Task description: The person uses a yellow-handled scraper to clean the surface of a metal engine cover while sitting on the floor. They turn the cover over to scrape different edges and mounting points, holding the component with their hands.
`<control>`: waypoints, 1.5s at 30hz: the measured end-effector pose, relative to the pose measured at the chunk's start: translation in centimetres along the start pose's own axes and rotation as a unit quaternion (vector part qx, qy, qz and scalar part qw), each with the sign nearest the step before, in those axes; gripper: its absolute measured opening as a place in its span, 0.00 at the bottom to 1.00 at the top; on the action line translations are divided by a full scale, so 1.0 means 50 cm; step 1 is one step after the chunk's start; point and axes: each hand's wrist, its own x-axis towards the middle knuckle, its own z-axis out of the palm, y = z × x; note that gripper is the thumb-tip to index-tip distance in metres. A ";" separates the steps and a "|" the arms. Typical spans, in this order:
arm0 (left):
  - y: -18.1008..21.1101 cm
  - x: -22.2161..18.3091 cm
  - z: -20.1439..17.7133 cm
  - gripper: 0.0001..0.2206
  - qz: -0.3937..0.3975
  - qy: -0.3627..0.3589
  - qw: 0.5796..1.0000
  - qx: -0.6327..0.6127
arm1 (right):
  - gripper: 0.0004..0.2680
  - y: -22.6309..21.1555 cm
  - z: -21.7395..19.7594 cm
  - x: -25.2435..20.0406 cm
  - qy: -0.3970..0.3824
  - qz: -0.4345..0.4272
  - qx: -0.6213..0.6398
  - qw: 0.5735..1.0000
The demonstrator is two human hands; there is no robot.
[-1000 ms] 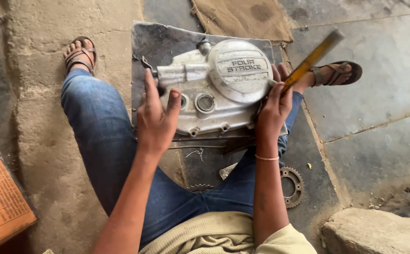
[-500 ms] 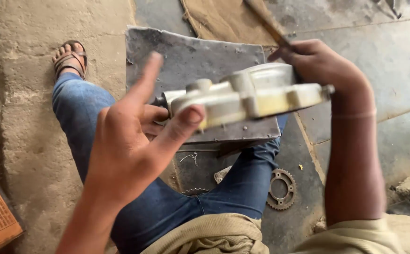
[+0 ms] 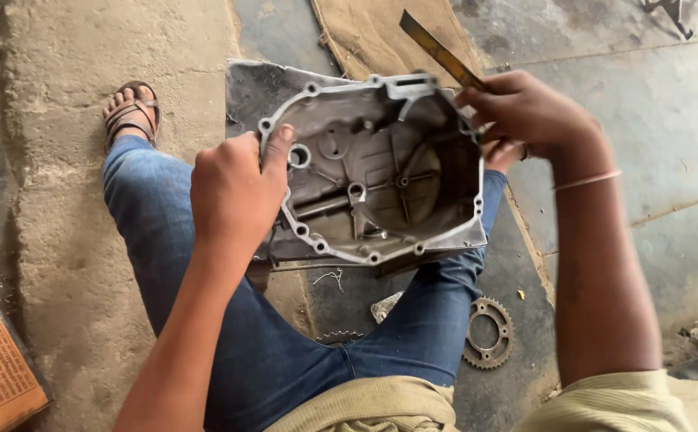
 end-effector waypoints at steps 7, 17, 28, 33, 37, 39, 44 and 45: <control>-0.055 -0.004 0.009 0.29 -0.053 -0.057 0.995 0.067 | 0.09 -0.001 0.078 0.000 0.155 -0.100 0.049 0.982; -0.047 0.010 0.051 0.27 0.110 0.146 0.983 0.024 | 0.11 -0.048 0.158 -0.246 0.291 -0.175 0.171 0.925; -0.081 0.025 0.062 0.14 -0.006 -0.035 0.997 -0.075 | 0.11 0.002 0.310 -0.192 0.417 -0.360 -0.118 0.826; -0.073 -0.001 0.060 0.08 0.119 0.031 0.983 -0.140 | 0.14 0.045 0.365 -0.200 0.393 -0.288 0.155 0.860; -0.059 -0.019 0.053 0.10 0.151 0.054 0.978 -0.136 | 0.15 0.075 0.386 -0.214 0.413 -0.343 0.180 0.824; -0.053 -0.025 0.047 0.09 0.153 0.056 0.977 -0.137 | 0.16 0.075 0.397 -0.221 0.422 -0.332 0.164 0.828; -0.037 -0.052 0.028 0.12 0.195 0.081 0.969 -0.128 | 0.17 0.075 0.403 -0.234 0.441 -0.328 0.147 0.822; -0.035 -0.059 0.026 0.13 0.191 0.081 0.970 -0.128 | 0.17 0.076 0.404 -0.238 0.442 -0.326 0.148 0.822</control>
